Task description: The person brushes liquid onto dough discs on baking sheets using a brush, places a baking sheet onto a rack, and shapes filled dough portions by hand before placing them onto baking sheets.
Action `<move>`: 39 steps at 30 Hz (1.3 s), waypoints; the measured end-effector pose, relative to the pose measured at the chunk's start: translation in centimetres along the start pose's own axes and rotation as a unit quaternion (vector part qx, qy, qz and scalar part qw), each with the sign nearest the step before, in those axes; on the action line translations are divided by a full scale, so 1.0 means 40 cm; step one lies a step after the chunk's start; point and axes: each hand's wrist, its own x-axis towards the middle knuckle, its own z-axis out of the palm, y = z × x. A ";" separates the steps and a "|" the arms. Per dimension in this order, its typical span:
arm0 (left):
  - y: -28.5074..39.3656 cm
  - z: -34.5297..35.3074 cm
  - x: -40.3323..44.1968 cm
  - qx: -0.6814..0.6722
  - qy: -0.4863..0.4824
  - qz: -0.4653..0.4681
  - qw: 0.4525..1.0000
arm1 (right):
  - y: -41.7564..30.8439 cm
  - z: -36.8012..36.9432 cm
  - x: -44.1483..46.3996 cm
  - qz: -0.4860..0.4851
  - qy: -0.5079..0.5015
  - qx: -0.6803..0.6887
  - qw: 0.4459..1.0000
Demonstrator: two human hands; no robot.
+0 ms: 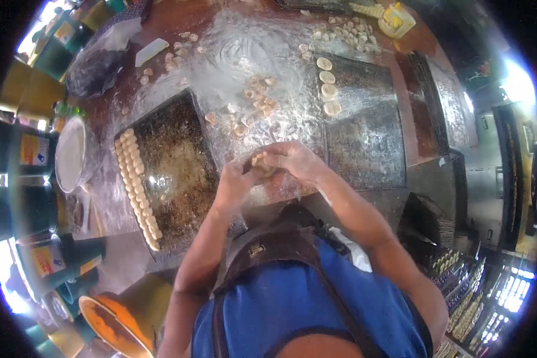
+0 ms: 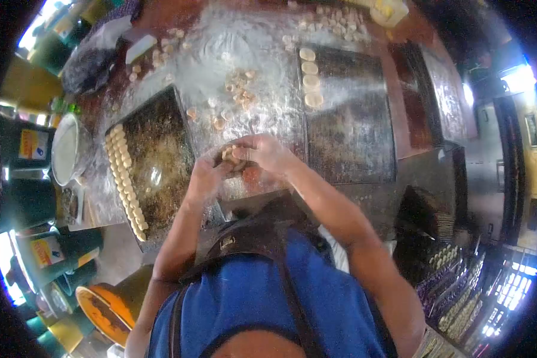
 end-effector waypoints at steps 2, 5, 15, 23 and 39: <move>0.001 -0.010 -0.021 -0.077 -0.011 0.016 0.997 | -0.028 0.043 0.003 0.009 0.111 -0.123 0.986; 0.008 -0.040 -0.039 -0.005 -0.002 0.037 0.999 | -0.043 0.118 -0.032 -0.022 0.228 -0.283 0.931; -0.116 0.022 0.037 0.574 0.039 0.185 0.797 | 0.071 0.036 -0.008 0.041 0.120 -0.143 0.982; -0.156 0.070 0.108 0.362 0.167 0.181 0.899 | 0.187 -0.078 0.046 -0.188 0.047 -0.252 0.948; -0.101 -0.005 -0.019 0.326 0.161 0.200 0.910 | -0.033 0.008 0.108 -0.104 0.061 -0.416 0.901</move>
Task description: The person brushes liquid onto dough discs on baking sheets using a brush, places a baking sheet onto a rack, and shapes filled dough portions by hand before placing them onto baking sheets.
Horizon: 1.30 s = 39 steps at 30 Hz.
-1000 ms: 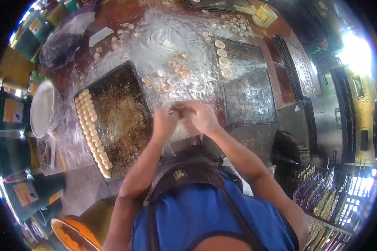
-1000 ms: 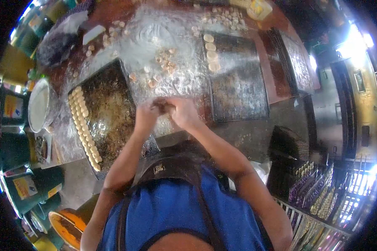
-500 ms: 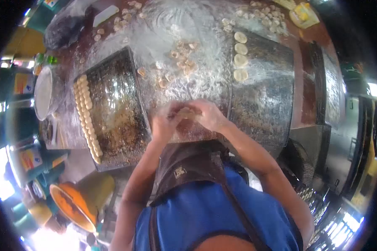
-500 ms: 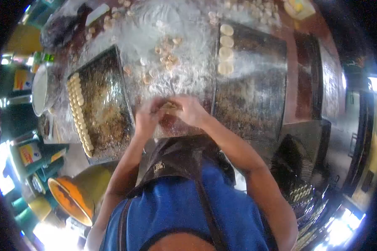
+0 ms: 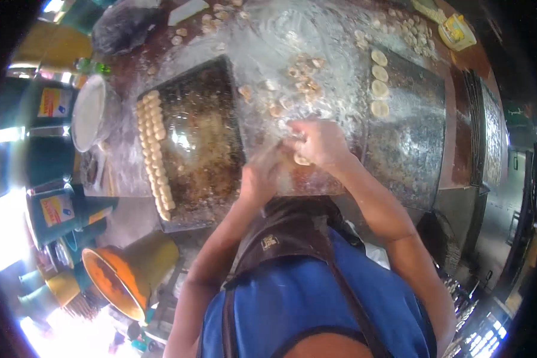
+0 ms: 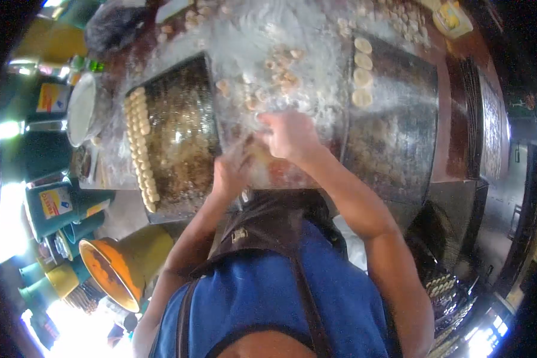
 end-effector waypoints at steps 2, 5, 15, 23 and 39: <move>-0.042 -0.063 0.014 -0.006 0.117 -0.072 0.991 | -0.003 0.088 0.037 0.019 0.102 0.032 0.994; -0.125 -0.171 0.034 0.049 0.116 -0.145 0.981 | 0.010 0.199 0.032 -0.051 0.297 -0.267 0.915; -0.455 -0.536 0.040 0.378 0.097 -0.242 0.888 | 0.012 0.044 -0.166 0.100 -0.112 0.053 0.987; -0.054 -0.286 0.159 -0.078 0.132 -0.358 0.921 | 0.235 -0.164 -0.189 0.264 0.150 0.014 0.953; 0.090 0.036 0.095 -0.291 0.060 -0.412 0.861 | 0.250 -0.171 0.019 -0.062 0.072 -0.125 0.988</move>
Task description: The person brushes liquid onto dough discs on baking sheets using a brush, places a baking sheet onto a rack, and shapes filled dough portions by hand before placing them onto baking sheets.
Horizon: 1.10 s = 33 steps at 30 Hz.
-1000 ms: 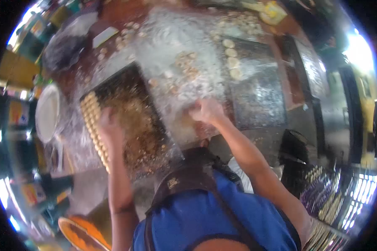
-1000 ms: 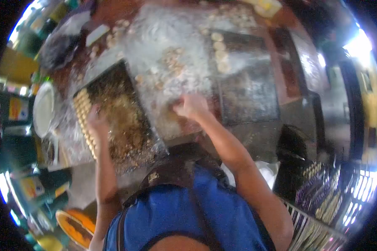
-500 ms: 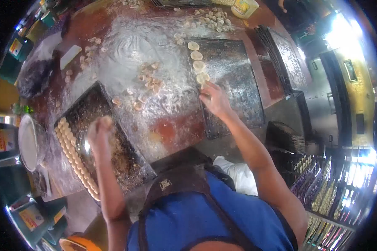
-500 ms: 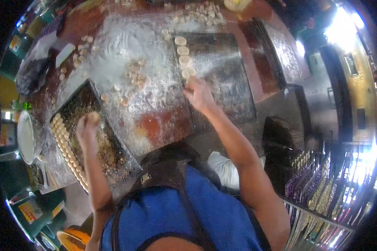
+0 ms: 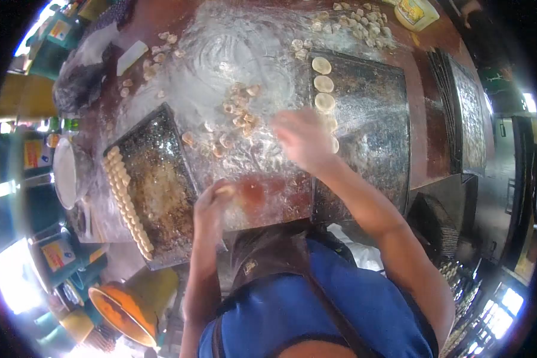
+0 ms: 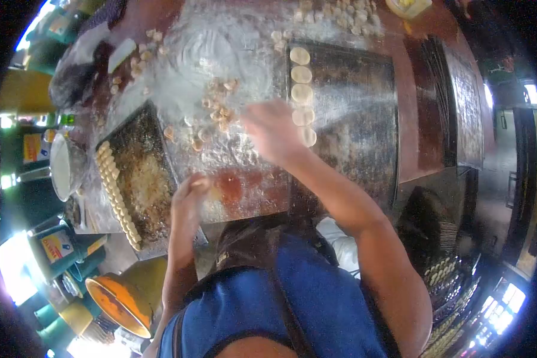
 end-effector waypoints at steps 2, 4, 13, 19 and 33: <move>0.055 0.058 -0.016 0.141 -0.083 -0.003 0.987 | -0.004 0.161 0.112 -0.087 -0.003 -0.046 0.995; 0.042 0.044 -0.020 0.283 -0.170 -0.010 0.944 | -0.037 0.215 0.129 -0.130 0.079 -0.138 0.979; 0.003 -0.095 -0.004 -0.106 -0.101 0.017 0.989 | -0.410 0.148 -0.068 0.093 0.042 0.164 0.981; -0.028 -0.150 -0.021 0.079 -0.346 0.188 0.916 | -0.402 0.137 -0.163 0.228 -0.035 0.378 0.896; -0.098 -0.038 0.042 0.450 -0.125 0.441 0.767 | -0.288 0.151 -0.196 0.244 -0.056 0.370 0.895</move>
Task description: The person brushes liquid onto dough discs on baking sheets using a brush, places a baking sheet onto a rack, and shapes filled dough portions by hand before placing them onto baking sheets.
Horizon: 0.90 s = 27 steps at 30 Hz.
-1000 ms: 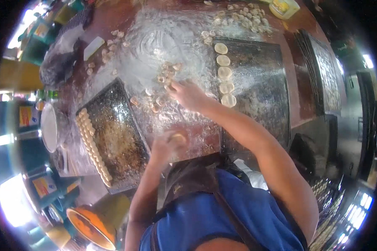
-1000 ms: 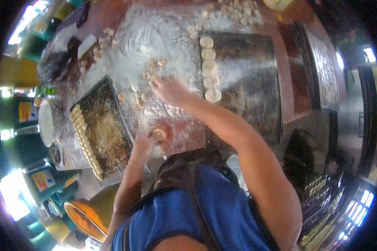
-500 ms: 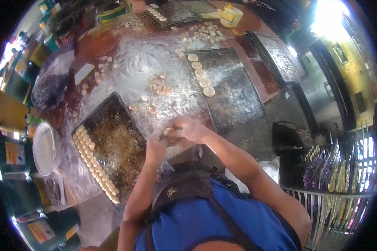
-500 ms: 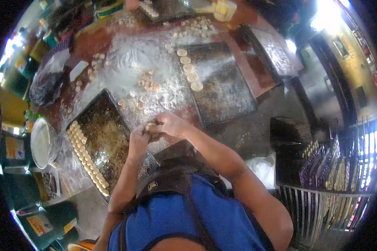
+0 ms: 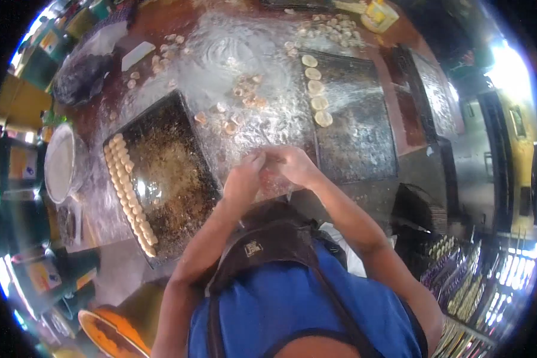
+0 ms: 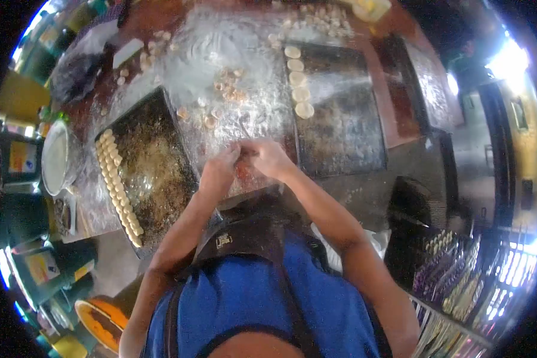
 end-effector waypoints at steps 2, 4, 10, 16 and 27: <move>-0.030 0.005 0.020 -0.134 0.001 -0.024 0.991 | 0.034 -0.006 0.013 0.004 -0.039 0.132 0.990; 0.009 0.069 0.012 -0.104 0.012 -0.079 0.991 | 0.073 -0.006 0.025 -0.155 0.012 -0.014 0.988; 0.012 0.085 -0.001 -0.165 0.154 -0.204 0.953 | 0.108 -0.047 0.104 -0.143 -0.065 -0.121 0.980; 0.045 0.064 0.008 -0.090 0.123 -0.082 0.985 | -0.003 -0.061 0.128 -0.122 -0.124 -0.135 0.975; -0.200 -0.230 -0.089 -0.101 0.177 -0.314 0.927 | 0.025 0.145 0.159 -0.220 0.291 -0.500 0.785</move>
